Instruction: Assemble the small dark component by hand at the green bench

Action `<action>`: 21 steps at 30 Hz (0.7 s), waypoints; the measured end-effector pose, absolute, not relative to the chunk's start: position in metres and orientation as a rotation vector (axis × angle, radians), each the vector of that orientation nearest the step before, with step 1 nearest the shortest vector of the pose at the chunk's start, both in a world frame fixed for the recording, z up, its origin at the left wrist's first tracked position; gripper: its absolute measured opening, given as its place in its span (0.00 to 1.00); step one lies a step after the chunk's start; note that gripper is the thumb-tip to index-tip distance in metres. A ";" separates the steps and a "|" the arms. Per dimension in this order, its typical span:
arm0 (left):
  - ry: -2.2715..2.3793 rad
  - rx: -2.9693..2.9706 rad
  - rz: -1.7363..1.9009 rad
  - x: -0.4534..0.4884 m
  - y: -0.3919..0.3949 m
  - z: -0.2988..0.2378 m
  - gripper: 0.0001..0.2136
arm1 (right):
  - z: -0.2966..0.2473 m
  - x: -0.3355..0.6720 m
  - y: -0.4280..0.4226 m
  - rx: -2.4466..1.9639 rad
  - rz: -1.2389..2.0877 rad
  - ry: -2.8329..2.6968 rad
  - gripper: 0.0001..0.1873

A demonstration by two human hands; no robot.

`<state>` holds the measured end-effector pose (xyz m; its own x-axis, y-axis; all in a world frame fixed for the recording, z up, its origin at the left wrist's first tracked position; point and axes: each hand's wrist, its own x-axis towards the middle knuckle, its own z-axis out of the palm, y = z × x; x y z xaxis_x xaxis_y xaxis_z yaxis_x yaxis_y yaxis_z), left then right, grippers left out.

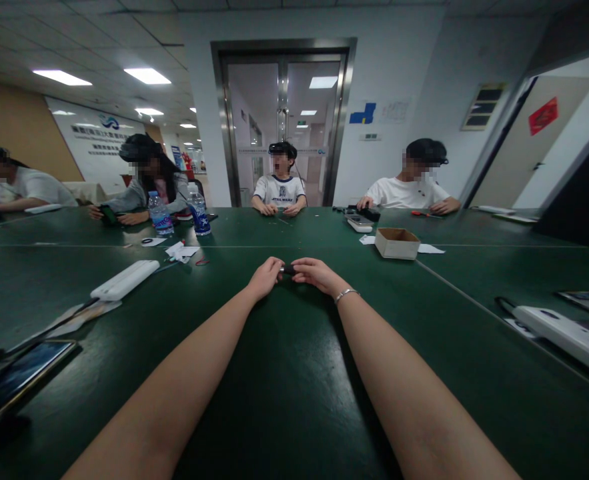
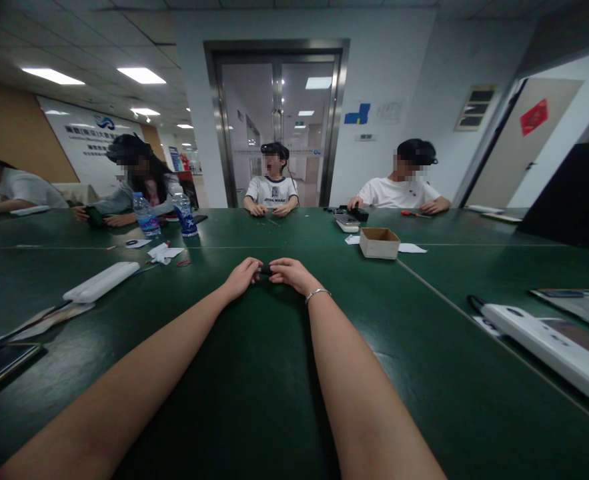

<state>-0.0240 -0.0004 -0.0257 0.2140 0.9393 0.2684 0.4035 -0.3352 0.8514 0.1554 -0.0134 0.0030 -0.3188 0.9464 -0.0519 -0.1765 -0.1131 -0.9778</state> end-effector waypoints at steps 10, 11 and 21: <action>1.302 1.891 1.072 -0.023 -0.005 -0.021 0.15 | 0.001 0.156 -0.012 -0.941 1.600 -1.245 0.07; 1.309 1.915 1.077 -0.023 -0.005 -0.021 0.14 | 0.001 0.156 -0.012 -0.938 1.600 -1.249 0.07; 1.325 1.949 1.051 -0.025 -0.006 -0.019 0.13 | 0.002 0.156 -0.013 -0.956 1.584 -1.257 0.07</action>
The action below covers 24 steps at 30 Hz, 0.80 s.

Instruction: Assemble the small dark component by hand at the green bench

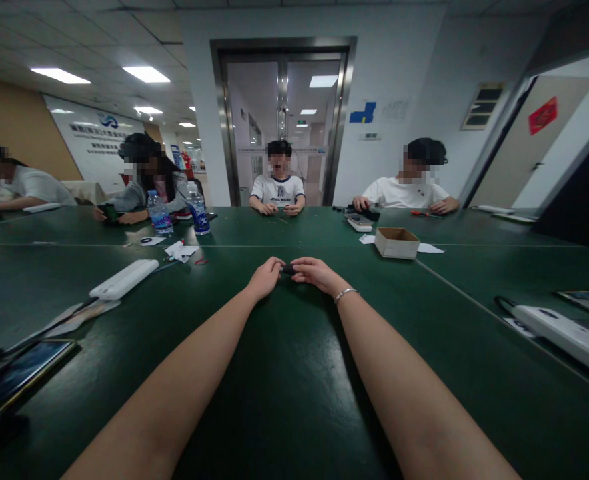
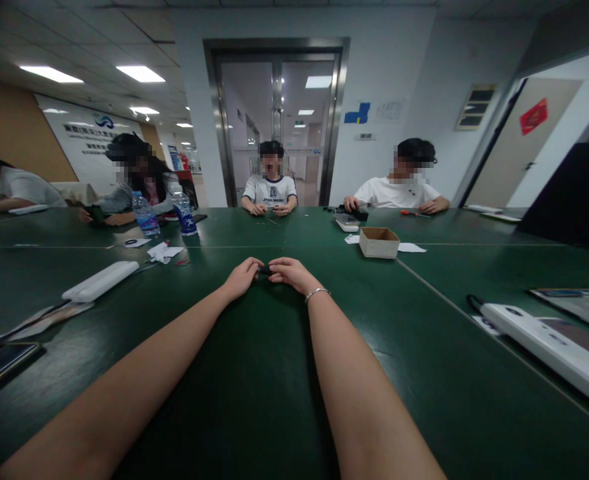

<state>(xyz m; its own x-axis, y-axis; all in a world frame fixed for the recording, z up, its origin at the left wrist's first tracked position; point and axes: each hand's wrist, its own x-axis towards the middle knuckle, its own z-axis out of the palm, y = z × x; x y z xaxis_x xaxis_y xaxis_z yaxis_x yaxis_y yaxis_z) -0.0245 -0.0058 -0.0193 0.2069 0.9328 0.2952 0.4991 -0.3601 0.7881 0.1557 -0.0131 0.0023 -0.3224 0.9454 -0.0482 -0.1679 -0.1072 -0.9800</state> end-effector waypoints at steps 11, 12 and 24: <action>1.310 1.906 1.082 -0.024 -0.007 -0.018 0.12 | 0.003 0.155 -0.013 -0.962 1.588 -1.250 0.07; 1.313 1.893 1.079 -0.024 -0.007 -0.019 0.13 | 0.003 0.155 -0.013 -0.963 1.589 -1.248 0.07; 1.304 1.892 1.091 -0.024 -0.003 -0.023 0.13 | 0.005 0.154 -0.016 -0.969 1.591 -1.236 0.07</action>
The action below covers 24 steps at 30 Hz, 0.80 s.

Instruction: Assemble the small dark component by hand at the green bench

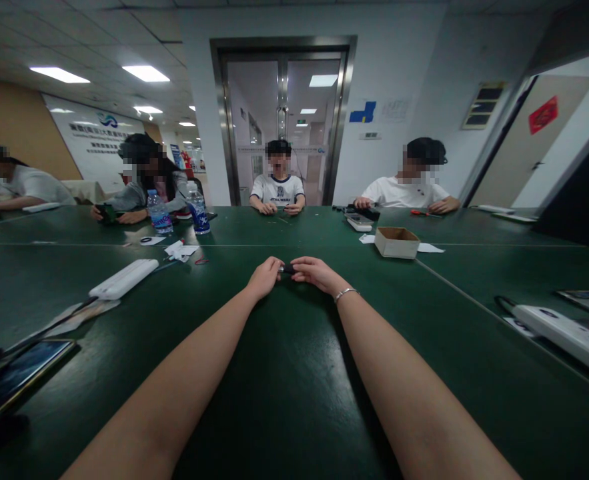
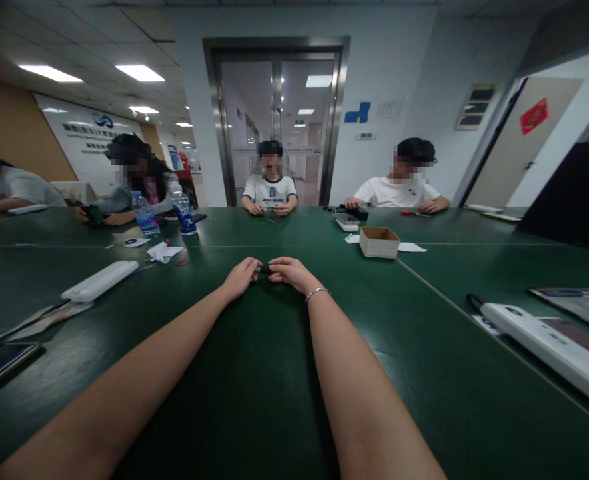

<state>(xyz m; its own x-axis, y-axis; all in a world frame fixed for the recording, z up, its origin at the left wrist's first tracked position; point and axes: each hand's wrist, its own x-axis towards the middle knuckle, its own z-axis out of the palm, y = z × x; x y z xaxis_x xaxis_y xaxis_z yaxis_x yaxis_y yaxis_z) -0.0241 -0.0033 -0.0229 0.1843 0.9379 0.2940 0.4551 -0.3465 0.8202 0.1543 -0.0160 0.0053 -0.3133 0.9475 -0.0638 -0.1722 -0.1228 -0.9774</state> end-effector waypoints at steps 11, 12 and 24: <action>1.283 1.926 1.109 -0.024 -0.002 -0.025 0.11 | 0.004 0.154 -0.014 -0.968 1.593 -1.238 0.08; 1.280 1.916 1.130 -0.024 -0.002 -0.025 0.10 | 0.004 0.154 -0.014 -0.971 1.589 -1.235 0.08; 1.255 1.870 1.114 -0.023 -0.001 -0.024 0.11 | 0.002 0.156 -0.013 -0.956 1.579 -1.256 0.08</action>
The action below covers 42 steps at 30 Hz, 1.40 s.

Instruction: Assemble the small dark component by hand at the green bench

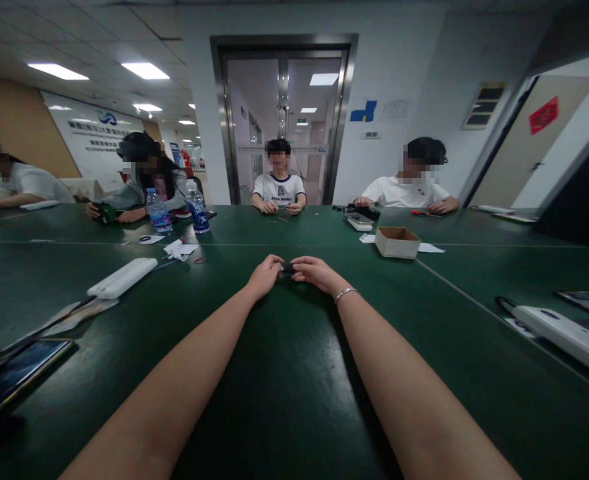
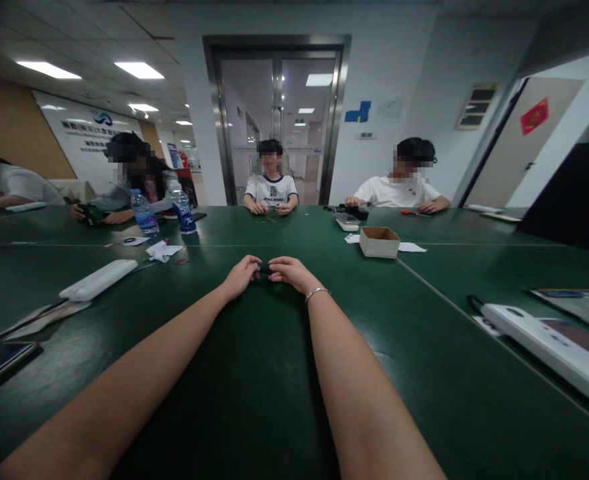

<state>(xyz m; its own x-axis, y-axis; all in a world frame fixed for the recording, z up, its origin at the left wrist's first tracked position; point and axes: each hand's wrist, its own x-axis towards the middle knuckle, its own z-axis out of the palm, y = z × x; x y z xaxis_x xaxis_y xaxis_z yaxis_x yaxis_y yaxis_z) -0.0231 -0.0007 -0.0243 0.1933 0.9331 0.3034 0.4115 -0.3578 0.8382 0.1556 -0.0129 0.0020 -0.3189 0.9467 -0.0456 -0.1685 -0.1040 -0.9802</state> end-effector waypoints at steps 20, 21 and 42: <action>1.193 1.908 1.168 -0.022 -0.007 -0.020 0.10 | 0.001 0.155 -0.012 -0.934 1.561 -1.311 0.13; 1.189 1.911 1.174 -0.022 -0.008 -0.019 0.10 | 0.000 0.154 -0.011 -0.966 1.548 -1.331 0.11; 1.264 1.925 1.182 -0.023 -0.009 -0.019 0.10 | 0.003 0.154 -0.013 -0.955 1.553 -1.409 0.14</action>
<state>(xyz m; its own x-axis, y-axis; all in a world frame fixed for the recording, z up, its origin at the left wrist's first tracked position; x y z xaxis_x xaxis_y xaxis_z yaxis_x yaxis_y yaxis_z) -0.0227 -0.0089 -0.0189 0.1727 0.9119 0.3723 0.4320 -0.4098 0.8034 0.1537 -0.0132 0.0033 -0.3828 0.9238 -0.0122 -0.0778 -0.0453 -0.9959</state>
